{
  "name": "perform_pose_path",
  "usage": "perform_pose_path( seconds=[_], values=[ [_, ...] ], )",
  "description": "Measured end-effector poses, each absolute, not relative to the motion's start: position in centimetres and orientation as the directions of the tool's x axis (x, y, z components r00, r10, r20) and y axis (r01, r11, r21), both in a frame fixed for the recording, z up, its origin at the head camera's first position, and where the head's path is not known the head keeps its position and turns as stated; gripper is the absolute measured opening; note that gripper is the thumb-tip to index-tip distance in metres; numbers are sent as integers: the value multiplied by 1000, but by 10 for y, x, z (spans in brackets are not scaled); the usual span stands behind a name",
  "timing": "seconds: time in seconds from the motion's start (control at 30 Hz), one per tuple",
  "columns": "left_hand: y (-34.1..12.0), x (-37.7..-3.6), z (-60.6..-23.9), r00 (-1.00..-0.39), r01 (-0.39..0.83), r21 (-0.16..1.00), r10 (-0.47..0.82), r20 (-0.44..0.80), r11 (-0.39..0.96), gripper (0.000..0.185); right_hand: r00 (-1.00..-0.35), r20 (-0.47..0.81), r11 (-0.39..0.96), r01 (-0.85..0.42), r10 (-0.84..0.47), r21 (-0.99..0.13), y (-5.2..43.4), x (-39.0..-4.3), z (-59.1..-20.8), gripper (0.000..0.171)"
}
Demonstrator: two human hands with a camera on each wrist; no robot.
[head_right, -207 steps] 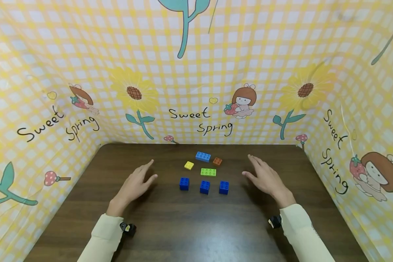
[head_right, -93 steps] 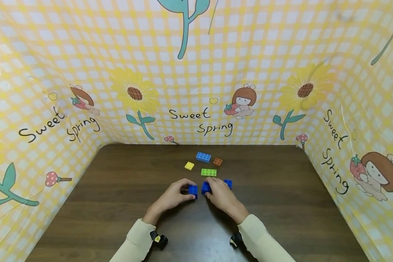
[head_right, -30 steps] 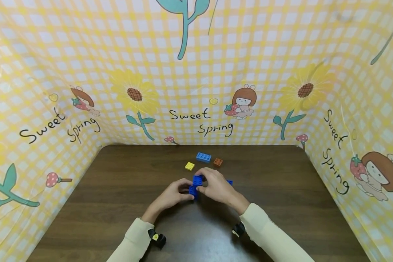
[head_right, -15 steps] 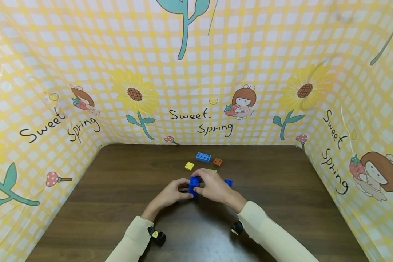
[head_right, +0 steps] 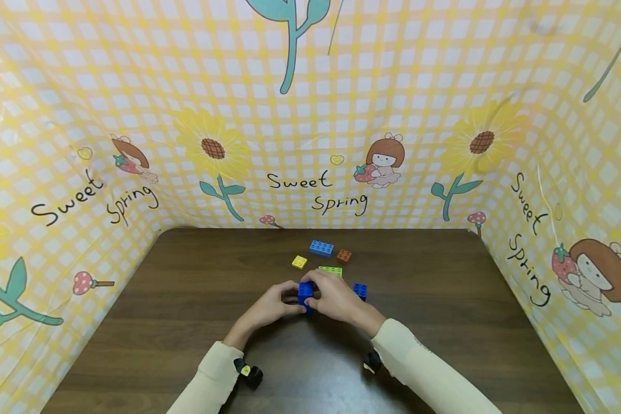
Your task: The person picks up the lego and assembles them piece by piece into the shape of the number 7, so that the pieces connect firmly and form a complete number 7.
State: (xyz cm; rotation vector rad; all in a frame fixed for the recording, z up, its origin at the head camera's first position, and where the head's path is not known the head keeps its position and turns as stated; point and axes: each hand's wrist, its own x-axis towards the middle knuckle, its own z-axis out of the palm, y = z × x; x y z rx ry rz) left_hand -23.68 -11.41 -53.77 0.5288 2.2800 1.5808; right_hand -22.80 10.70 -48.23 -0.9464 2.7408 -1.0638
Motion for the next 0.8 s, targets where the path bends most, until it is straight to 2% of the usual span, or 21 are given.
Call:
perform_pose_path(
  seconds=[0.47, 0.8],
  values=[
    [-114, -237, -536, -882, 119, 938, 468, -50, 324, 37, -799, 176, 589, -554, -575, -588, 104, -230, -485, 35],
    [-114, -236, -537, -880, 113, 942, 473, -53, 317, 38, -821, 126, 606, -506, -557, -614, 104, -231, -483, 34]
  ],
)
